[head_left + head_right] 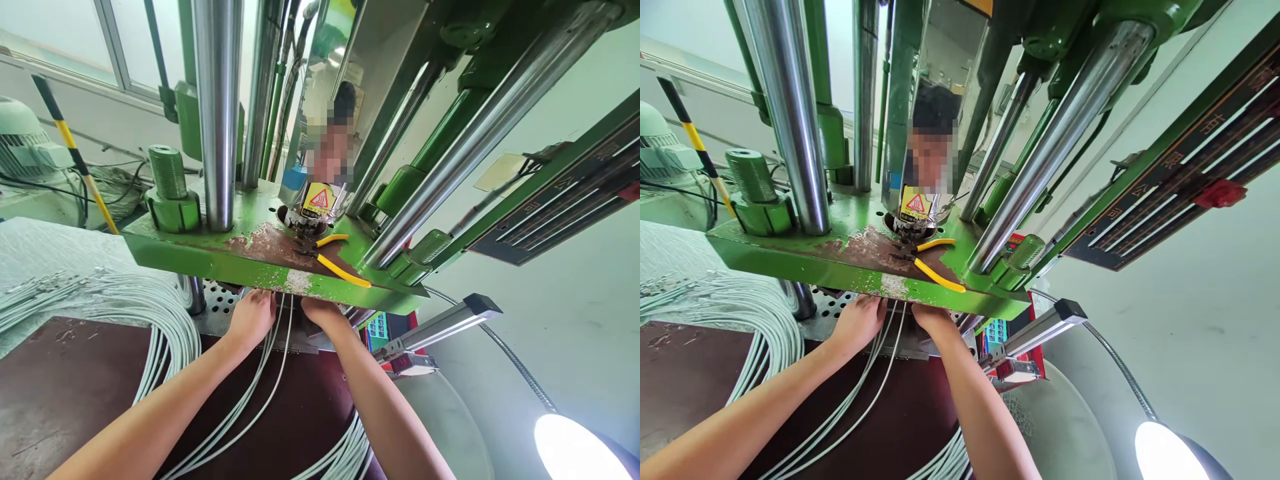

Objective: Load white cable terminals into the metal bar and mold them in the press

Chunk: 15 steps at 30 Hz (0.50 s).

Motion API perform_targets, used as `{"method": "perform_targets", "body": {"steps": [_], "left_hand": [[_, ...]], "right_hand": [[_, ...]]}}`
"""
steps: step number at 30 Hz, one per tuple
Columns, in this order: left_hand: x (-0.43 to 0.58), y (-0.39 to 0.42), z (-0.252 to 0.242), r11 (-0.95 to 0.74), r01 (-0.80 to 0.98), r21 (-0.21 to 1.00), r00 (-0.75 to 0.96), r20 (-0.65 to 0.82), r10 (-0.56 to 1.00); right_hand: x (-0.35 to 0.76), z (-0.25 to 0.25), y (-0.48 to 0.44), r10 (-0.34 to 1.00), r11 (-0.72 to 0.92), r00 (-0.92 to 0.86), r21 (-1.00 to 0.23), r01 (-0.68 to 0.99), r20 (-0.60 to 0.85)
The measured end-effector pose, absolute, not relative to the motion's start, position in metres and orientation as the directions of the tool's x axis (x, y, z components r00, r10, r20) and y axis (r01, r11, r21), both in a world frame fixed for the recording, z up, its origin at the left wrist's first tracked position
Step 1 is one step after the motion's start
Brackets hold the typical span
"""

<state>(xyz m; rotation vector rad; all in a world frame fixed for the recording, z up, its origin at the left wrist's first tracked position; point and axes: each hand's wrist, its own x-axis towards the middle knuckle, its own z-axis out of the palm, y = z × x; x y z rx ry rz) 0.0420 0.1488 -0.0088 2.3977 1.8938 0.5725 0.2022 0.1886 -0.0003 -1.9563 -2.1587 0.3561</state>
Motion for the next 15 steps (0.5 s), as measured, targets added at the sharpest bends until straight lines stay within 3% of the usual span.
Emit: {"method": "perform_targets", "body": {"steps": [15], "left_hand": [[0.043,0.15,-0.014,-0.258,0.93,0.262,0.212,0.192,0.958]], "right_hand": [[0.186,0.0,0.182,0.991,0.108,-0.124,-0.254,0.961,-0.049]]}}
